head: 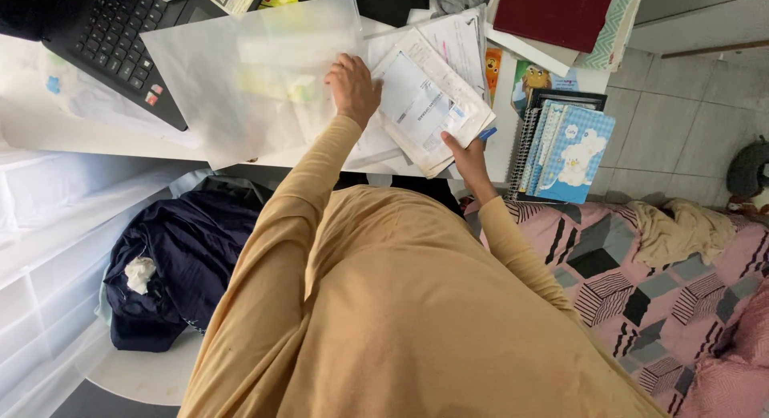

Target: The person organizes a cluttered desk by sorting notebooks, books, and papers. They place items into a large envelope, seal it, and arrange remaining papers and a laptop on the desk.

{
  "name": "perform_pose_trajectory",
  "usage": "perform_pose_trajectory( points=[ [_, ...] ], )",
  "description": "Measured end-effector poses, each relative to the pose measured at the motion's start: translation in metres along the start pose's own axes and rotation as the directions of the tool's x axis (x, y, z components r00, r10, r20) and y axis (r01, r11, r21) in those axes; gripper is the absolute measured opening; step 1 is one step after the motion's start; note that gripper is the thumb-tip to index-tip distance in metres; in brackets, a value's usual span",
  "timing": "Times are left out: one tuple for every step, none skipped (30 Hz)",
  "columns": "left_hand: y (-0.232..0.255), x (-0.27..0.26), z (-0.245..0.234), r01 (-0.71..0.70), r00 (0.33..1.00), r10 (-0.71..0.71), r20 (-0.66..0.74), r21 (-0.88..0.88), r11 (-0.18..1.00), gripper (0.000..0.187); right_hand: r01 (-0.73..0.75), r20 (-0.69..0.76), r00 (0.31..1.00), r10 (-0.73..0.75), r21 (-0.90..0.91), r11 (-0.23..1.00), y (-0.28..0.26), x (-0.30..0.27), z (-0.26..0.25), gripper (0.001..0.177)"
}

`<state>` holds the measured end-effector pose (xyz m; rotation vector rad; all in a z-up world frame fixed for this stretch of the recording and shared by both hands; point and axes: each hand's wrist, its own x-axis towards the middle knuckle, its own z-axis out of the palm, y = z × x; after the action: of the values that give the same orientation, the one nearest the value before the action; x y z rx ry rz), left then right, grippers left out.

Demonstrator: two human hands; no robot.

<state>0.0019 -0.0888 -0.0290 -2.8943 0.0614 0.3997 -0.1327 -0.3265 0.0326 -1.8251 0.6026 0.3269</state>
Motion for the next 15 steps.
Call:
perform_pose_trajectory(
  points=[
    [0.003, 0.000, 0.002, -0.003, 1.000, 0.003, 0.016, -0.021, 1.000, 0.070, 0.004, 0.020, 1.000, -0.005, 0.056, 0.998, -0.003, -0.003, 0.001, 0.068],
    [0.006, 0.000, 0.003, -0.006, 0.999, 0.008, 0.033, -0.041, 0.999, 0.063, 0.005, 0.041, 0.999, -0.010, 0.112, 0.994, -0.006, -0.008, 0.001, 0.079],
    [0.008, 0.001, 0.007, -0.006, 0.999, 0.007, 0.035, -0.041, 0.999, 0.063, 0.003, 0.042, 0.999, -0.008, 0.111, 0.994, -0.014, -0.008, -0.001, 0.079],
    [0.007, 0.003, 0.012, 0.002, 1.000, -0.002, 0.002, -0.046, 0.999, 0.056, -0.017, 0.025, 1.000, 0.014, 0.101, 0.995, -0.020, -0.010, -0.001, 0.073],
    [0.007, 0.004, 0.016, 0.009, 0.999, -0.011, -0.030, -0.052, 0.999, 0.049, -0.037, 0.008, 0.999, 0.036, 0.090, 0.995, -0.027, -0.011, -0.002, 0.068],
    [0.005, 0.003, 0.019, 0.008, 0.999, -0.010, -0.033, -0.050, 0.999, 0.049, -0.036, 0.006, 0.999, 0.035, 0.093, 0.995, -0.027, -0.008, -0.003, 0.068],
    [0.004, 0.003, 0.022, 0.003, 0.998, -0.008, -0.055, -0.082, 0.997, 0.046, -0.006, -0.010, 1.000, 0.007, 0.086, 0.996, -0.028, -0.004, -0.005, 0.062],
    [0.003, 0.004, 0.024, -0.003, 0.997, -0.006, -0.079, -0.114, 0.993, 0.044, 0.024, -0.027, 0.999, -0.022, 0.079, 0.997, -0.029, 0.000, -0.007, 0.056],
    [0.003, 0.006, 0.028, -0.006, 0.997, -0.003, -0.083, -0.113, 0.994, 0.044, 0.027, -0.031, 0.999, -0.025, 0.081, 0.996, -0.032, 0.003, -0.010, 0.056],
    [0.004, 0.008, 0.032, -0.043, 0.995, 0.040, -0.094, -0.039, 0.998, 0.038, 0.059, -0.039, 0.998, -0.056, 0.086, 0.995, -0.035, 0.006, -0.013, 0.054],
    [0.005, 0.009, 0.036, -0.080, 0.991, 0.083, -0.102, 0.036, 0.996, 0.036, 0.091, -0.047, 0.995, -0.087, 0.090, 0.992, -0.039, 0.008, -0.016, 0.051],
    [0.005, 0.011, 0.042, -0.080, 0.991, 0.083, -0.103, 0.036, 0.996, 0.036, 0.091, -0.047, 0.995, -0.087, 0.091, 0.992, -0.042, 0.008, -0.019, 0.051],
    [0.004, 0.013, 0.049, -0.113, 0.978, 0.128, -0.165, 0.097, 0.989, 0.024, 0.096, -0.047, 0.995, -0.092, 0.103, 0.990, -0.046, 0.007, -0.022, 0.051],
    [0.003, 0.016, 0.056, -0.138, 0.959, 0.172, -0.224, 0.158, 0.978, 0.016, 0.103, -0.045, 0.994, -0.099, 0.115, 0.988, -0.049, 0.008, -0.025, 0.050],
    [0.000, 0.016, 0.059, -0.136, 0.959, 0.170, -0.225, 0.158, 0.978, 0.016, 0.105, -0.044, 0.994, -0.101, 0.115, 0.988, -0.048, 0.008, -0.027, 0.050]
  ],
)
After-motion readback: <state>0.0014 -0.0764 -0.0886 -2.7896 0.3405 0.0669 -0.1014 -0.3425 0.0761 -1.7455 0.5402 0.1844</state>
